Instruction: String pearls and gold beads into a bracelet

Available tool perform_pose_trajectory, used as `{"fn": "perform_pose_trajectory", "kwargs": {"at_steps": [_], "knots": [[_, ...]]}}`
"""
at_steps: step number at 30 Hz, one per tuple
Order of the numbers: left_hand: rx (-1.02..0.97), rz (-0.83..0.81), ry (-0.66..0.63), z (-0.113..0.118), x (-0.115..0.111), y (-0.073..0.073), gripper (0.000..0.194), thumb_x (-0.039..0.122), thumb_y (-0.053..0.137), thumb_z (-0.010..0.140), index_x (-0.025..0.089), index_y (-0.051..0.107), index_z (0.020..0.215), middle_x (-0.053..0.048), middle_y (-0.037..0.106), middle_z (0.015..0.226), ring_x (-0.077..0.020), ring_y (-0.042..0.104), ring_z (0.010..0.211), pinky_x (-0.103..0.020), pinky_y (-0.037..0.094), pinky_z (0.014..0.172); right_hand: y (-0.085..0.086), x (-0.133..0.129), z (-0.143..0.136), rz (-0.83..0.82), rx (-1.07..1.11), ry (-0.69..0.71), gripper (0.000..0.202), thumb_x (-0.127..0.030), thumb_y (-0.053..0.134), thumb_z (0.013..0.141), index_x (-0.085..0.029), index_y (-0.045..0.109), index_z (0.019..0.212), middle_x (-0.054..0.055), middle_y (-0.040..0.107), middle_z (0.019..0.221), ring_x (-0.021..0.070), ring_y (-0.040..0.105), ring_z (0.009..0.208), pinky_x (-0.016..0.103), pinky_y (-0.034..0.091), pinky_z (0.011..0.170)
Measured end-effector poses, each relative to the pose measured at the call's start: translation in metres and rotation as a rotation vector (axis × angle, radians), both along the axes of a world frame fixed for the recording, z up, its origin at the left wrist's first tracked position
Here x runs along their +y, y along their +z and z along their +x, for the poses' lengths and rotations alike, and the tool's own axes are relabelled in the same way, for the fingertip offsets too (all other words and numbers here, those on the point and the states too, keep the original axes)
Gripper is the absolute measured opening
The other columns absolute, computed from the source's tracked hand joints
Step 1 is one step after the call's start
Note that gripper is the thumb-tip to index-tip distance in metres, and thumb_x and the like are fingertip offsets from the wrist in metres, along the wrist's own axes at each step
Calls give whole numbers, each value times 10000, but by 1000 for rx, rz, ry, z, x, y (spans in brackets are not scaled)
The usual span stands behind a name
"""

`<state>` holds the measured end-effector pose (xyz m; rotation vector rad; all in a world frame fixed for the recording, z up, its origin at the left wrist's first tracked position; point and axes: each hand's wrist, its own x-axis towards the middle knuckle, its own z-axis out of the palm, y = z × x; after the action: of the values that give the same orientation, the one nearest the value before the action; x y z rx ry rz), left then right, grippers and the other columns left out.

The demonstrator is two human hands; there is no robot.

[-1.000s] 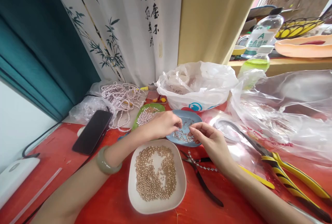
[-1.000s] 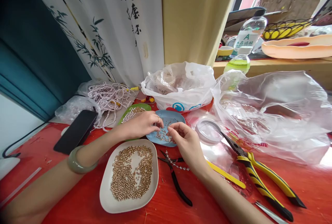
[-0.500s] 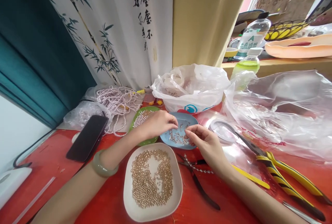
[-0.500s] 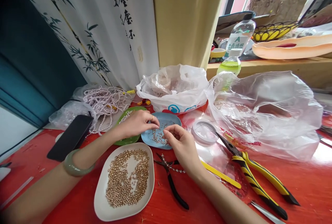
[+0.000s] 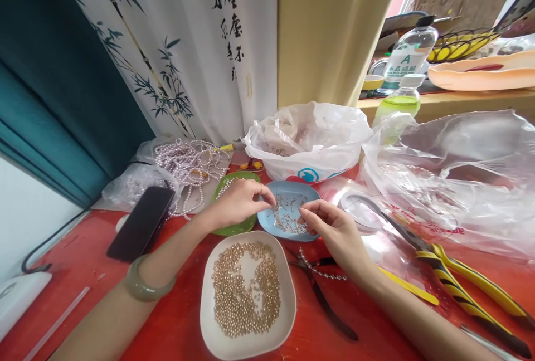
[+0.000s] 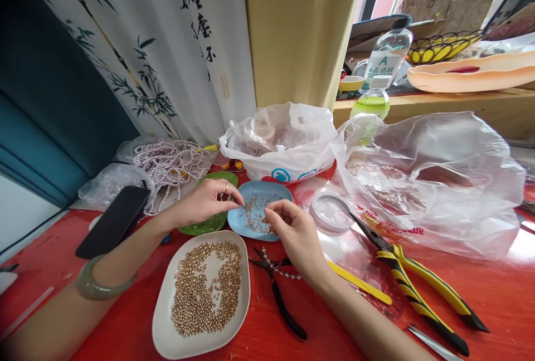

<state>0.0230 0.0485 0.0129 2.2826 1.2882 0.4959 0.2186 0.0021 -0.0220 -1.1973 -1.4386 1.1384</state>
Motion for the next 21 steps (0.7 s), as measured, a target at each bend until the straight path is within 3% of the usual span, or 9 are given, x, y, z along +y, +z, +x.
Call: {"fn": "perform_pose_trajectory", "kwargs": {"at_steps": [5, 10, 16, 21], "knots": [[49, 2, -13, 9, -3, -8, 112, 234, 574, 709, 190, 666, 757, -28, 648, 777, -159, 545, 742, -280, 402, 699, 1, 0, -1, 4, 23, -13, 172, -338, 536, 734, -169, 553, 706, -22, 509, 612, 89, 441, 544, 223, 377, 511], [177, 150, -50, 23, -1, -13, 151, 170, 533, 734, 206, 666, 796, -35, 651, 806, -190, 510, 852, -317, 395, 765, 1, -1, -1, 15, 51, -43, 166, -330, 544, 725, -168, 560, 695, -19, 525, 611, 85, 446, 534, 218, 381, 498], [271, 73, -111, 35, 12, -14, 158, 170, 535, 716, 210, 670, 787, -30, 657, 773, -185, 539, 832, -293, 405, 722, 1, -1, 0, 39, 93, -92, 161, -331, 548, 723, -171, 562, 710, -23, 530, 586, 91, 468, 527, 220, 400, 506], [382, 116, -158, 38, 20, -16, 172, 206, 530, 712, 235, 670, 808, -33, 648, 770, -192, 559, 795, -275, 387, 630, 0, 0, 0, 39, 98, -69, 155, -321, 547, 728, -169, 561, 706, -23, 529, 594, 86, 465, 524, 215, 394, 499]]}}
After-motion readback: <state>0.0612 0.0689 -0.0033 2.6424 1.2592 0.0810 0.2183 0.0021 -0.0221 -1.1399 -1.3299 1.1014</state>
